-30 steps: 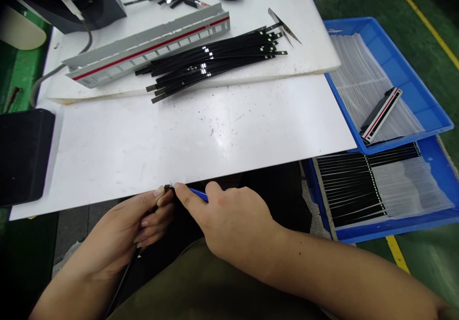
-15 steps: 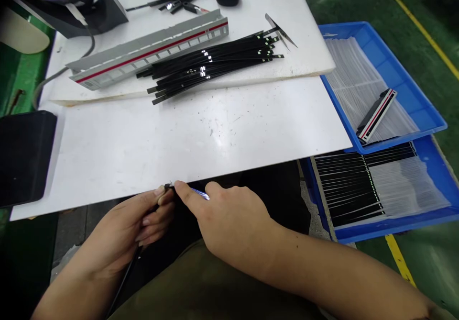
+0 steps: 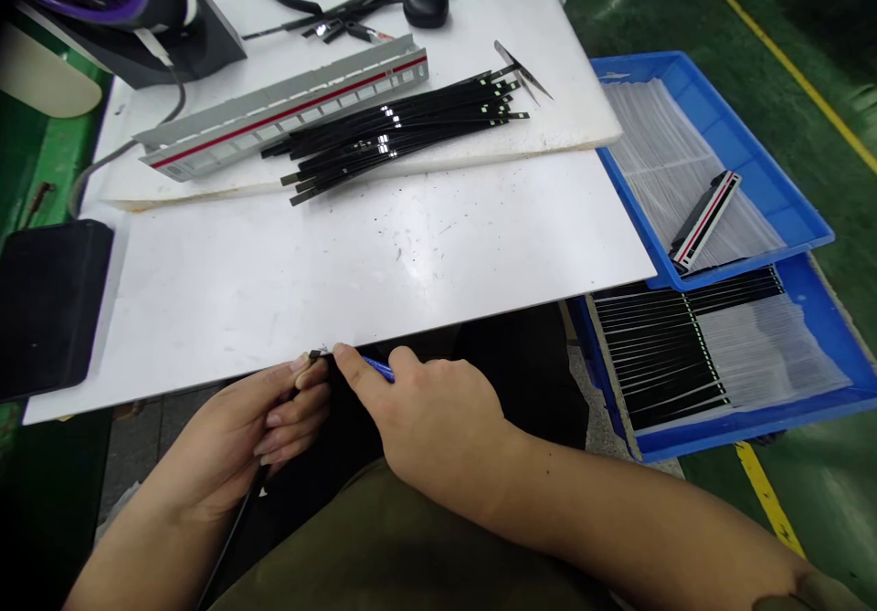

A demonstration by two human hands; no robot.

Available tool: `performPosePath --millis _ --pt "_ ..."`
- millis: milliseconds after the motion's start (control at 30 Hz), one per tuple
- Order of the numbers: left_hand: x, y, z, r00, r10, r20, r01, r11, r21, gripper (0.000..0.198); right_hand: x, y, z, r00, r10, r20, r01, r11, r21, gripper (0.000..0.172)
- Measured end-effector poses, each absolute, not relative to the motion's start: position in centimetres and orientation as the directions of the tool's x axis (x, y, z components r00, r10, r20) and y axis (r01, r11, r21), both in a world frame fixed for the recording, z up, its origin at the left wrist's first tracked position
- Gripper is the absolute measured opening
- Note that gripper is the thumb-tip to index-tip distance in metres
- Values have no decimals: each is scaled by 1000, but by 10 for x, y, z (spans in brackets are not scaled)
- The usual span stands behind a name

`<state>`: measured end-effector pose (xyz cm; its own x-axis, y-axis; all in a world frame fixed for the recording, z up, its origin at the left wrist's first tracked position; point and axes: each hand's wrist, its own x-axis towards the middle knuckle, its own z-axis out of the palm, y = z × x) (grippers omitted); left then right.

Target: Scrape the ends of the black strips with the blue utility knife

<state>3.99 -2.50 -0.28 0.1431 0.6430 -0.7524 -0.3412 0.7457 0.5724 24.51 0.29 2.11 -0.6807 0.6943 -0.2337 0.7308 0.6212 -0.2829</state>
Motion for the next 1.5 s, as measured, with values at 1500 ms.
performPosePath --millis 1500 --pt "45 -30 5 11 633 -774 -225 756 615 37 250 20 30 -736 624 -261 670 621 -405 65"
